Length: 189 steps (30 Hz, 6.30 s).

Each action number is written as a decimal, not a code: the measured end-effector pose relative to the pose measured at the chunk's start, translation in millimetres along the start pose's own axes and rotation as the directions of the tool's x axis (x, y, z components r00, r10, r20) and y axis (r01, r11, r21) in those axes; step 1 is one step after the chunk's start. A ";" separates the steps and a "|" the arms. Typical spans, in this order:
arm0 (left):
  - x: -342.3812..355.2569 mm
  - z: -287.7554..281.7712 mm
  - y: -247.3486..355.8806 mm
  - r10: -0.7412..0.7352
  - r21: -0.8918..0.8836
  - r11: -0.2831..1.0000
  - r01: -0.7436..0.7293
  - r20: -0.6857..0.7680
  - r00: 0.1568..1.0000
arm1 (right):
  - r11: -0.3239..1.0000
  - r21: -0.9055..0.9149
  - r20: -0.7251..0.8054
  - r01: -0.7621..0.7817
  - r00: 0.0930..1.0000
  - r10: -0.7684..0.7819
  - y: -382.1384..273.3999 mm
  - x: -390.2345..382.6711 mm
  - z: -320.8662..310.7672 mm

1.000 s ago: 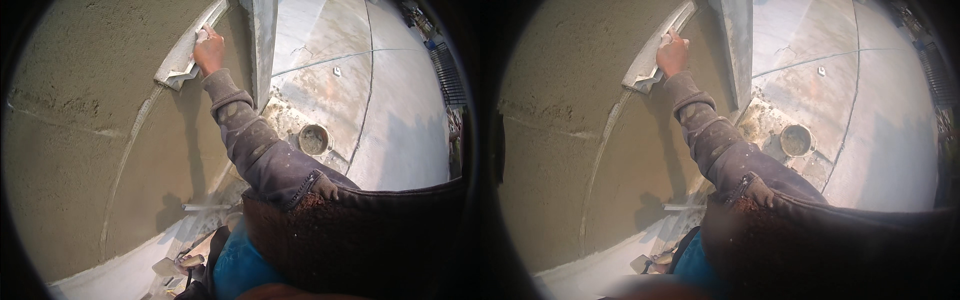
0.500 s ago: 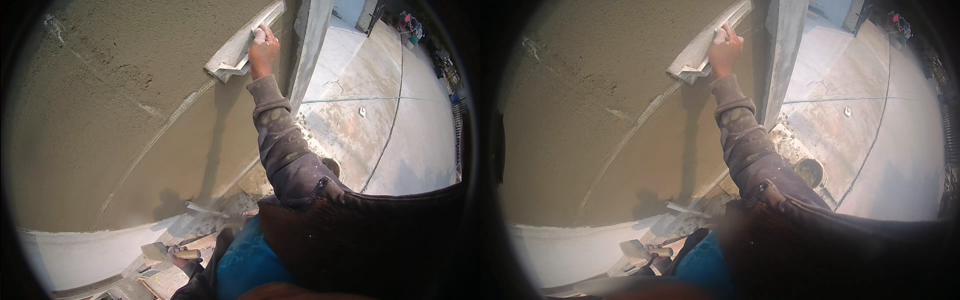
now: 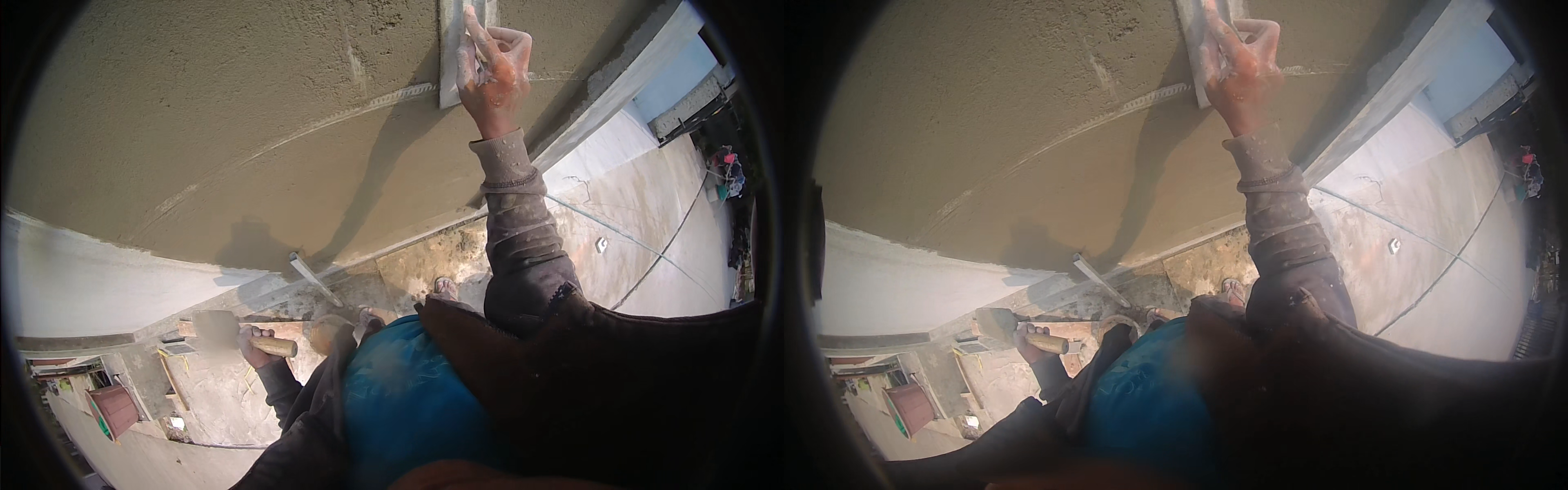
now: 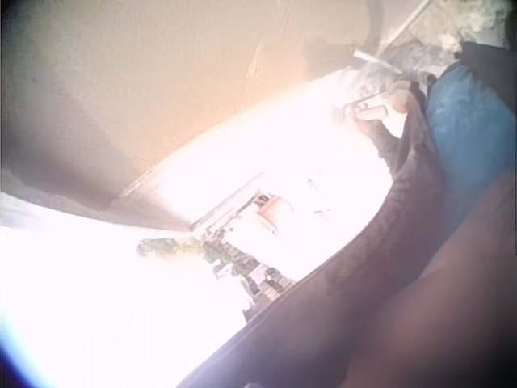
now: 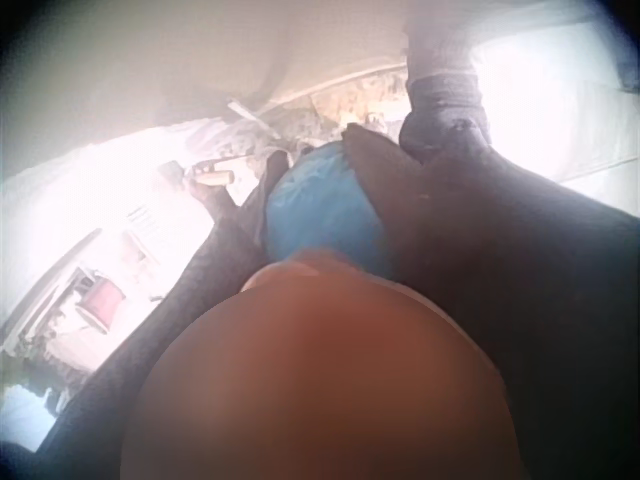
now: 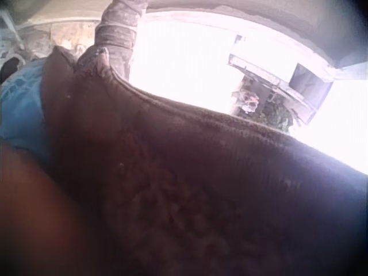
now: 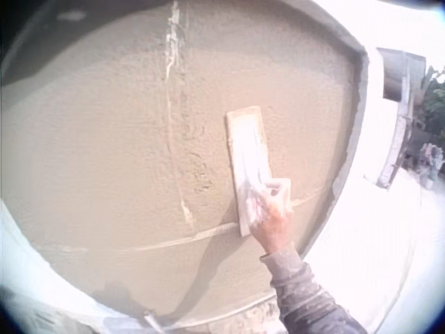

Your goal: The person applies wet plaster to a wall using a trowel and smooths it with a straightedge. They repeatedly scoop plaster from a bucket, spread it on the wall, and level the surface.

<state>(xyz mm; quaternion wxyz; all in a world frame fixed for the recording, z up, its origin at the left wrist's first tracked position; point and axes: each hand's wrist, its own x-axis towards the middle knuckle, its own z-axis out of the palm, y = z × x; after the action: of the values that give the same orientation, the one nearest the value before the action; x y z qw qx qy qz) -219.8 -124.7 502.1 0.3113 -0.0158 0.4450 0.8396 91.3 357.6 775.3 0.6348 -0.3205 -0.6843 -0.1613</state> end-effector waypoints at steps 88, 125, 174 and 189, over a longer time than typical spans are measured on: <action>-99.7 -22.2 -131.8 0.120 0.671 0.740 0.048 -0.202 0.972 | 0.130 -0.865 0.438 -0.484 -0.603 0.667 9.3 -518.2 -441.7; -115.3 -505.0 -265.3 -0.135 0.323 0.770 0.550 -0.760 0.636 | 0.972 0.076 0.769 -0.224 -0.607 -0.200 -233.5 -497.9 -167.9; 23.0 -519.3 -441.3 0.129 0.659 0.558 0.504 -0.669 0.732 | 0.929 0.334 0.784 0.159 -0.594 -0.180 -283.5 -967.0 23.1; -53.4 -534.9 -353.5 0.161 0.393 0.709 0.585 -0.899 0.407 | 0.794 0.577 0.811 -0.193 0.023 -0.584 -263.7 -738.2 -11.9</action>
<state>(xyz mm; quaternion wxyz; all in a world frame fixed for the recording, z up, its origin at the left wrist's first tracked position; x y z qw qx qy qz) -121.0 -411.7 -65.1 0.1251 -0.4054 0.7977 0.4286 -77.6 -18.3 108.4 0.0164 -0.0379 -0.9762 0.2131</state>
